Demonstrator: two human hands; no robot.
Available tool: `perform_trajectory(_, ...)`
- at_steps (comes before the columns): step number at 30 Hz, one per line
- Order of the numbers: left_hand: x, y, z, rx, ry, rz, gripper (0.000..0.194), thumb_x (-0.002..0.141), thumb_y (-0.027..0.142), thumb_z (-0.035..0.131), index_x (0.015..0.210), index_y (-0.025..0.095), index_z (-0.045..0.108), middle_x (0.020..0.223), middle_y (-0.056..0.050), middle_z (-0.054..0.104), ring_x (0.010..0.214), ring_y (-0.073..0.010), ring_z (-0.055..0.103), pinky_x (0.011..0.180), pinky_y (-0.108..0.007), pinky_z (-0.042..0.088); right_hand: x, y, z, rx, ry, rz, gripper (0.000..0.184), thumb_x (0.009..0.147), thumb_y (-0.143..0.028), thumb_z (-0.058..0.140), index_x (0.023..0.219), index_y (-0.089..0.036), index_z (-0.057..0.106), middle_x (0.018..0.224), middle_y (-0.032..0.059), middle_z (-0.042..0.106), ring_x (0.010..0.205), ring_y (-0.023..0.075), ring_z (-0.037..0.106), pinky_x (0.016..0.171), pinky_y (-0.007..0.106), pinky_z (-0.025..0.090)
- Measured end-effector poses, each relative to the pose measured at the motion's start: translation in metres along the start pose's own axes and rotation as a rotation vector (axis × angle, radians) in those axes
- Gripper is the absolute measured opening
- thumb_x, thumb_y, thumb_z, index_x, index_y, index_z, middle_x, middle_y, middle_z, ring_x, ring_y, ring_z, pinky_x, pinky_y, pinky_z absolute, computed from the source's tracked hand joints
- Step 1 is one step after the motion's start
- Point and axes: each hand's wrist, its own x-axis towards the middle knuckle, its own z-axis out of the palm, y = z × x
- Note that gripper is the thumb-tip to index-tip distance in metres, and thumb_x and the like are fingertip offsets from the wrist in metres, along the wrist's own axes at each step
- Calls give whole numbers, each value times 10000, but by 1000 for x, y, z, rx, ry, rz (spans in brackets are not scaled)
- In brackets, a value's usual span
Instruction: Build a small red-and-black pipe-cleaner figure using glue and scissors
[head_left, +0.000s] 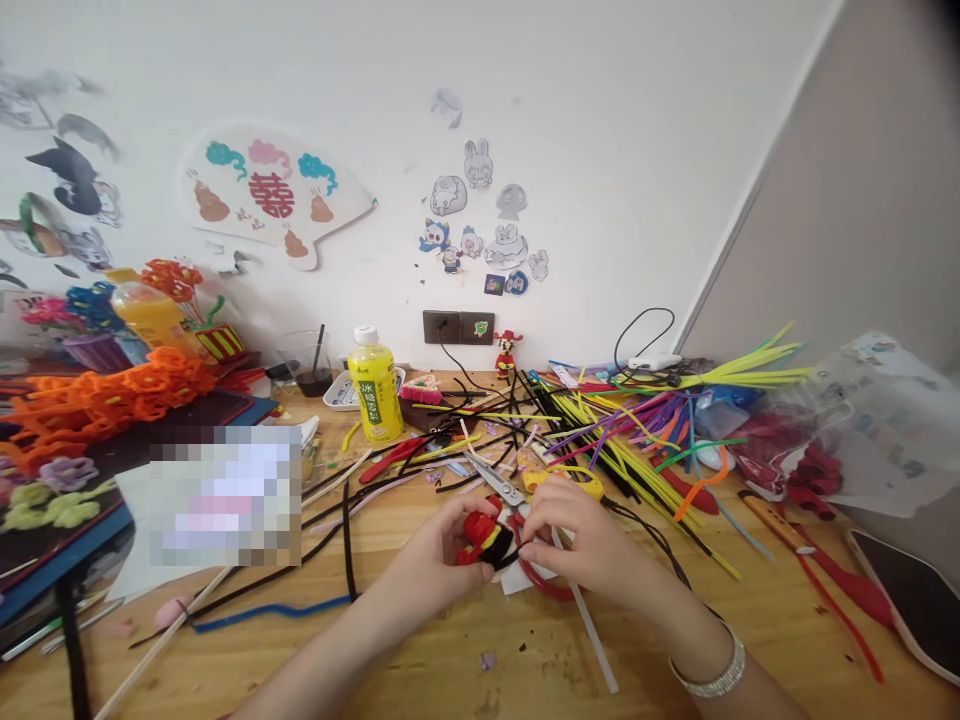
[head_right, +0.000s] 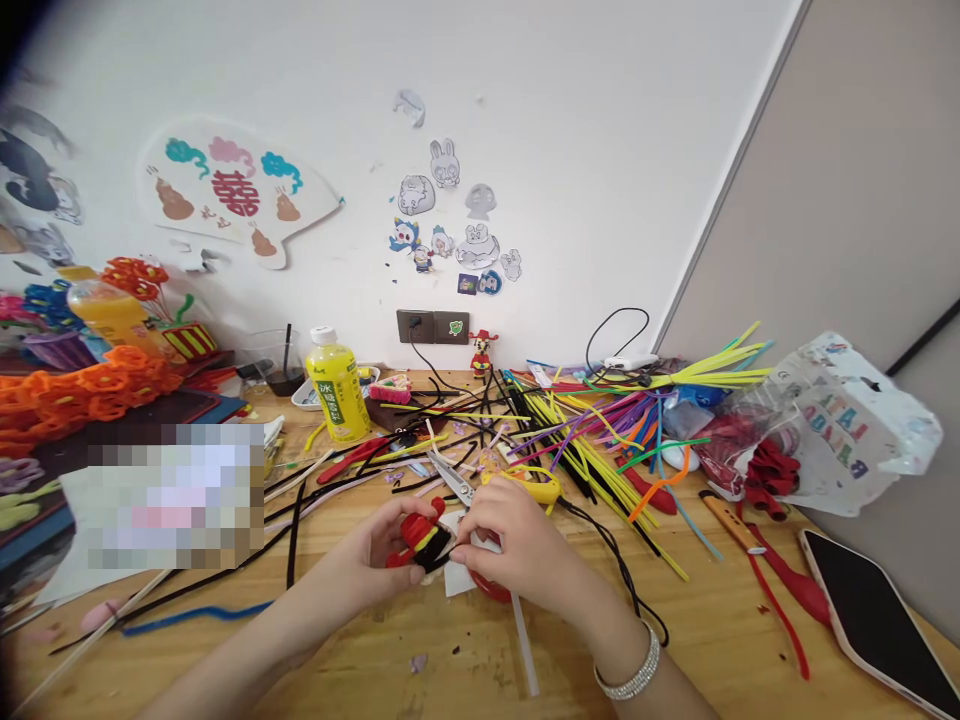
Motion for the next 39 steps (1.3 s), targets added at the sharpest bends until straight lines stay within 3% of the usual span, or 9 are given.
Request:
perform_trajectory(9,0,-2,-1,12,8,38,415,488,43,622,858,202,522,862,5,571,852,-165,533,786,-296,399,2,-2,-2,72,73,7,120,796,-229,580,684,-192,601,693,15,565,719,156,500,667,290,387)
perform_trajectory(24,-1,-1,0,-22,12,6,422,487,33,652,853,207,534,901,-1,576,887,-171,544,770,-283,417,2,-3,-2,33,0,-6,165,823,-268,556,680,-190,586,702,9,566,727,152,489,693,295,370)
perform_trajectory(30,-2,-1,2,-2,0,42,426,495,17,649,856,215,539,931,-15,591,947,-191,543,828,-317,415,2,-4,-3,59,1,14,181,826,-295,548,684,-193,596,702,10,561,717,154,489,681,293,369)
perform_trajectory(39,-3,-1,5,44,10,101,427,493,15,626,862,206,522,885,-8,567,874,-169,539,788,-302,433,1,-3,-3,94,28,55,112,778,-221,607,673,-187,586,691,-2,540,708,145,484,676,282,370)
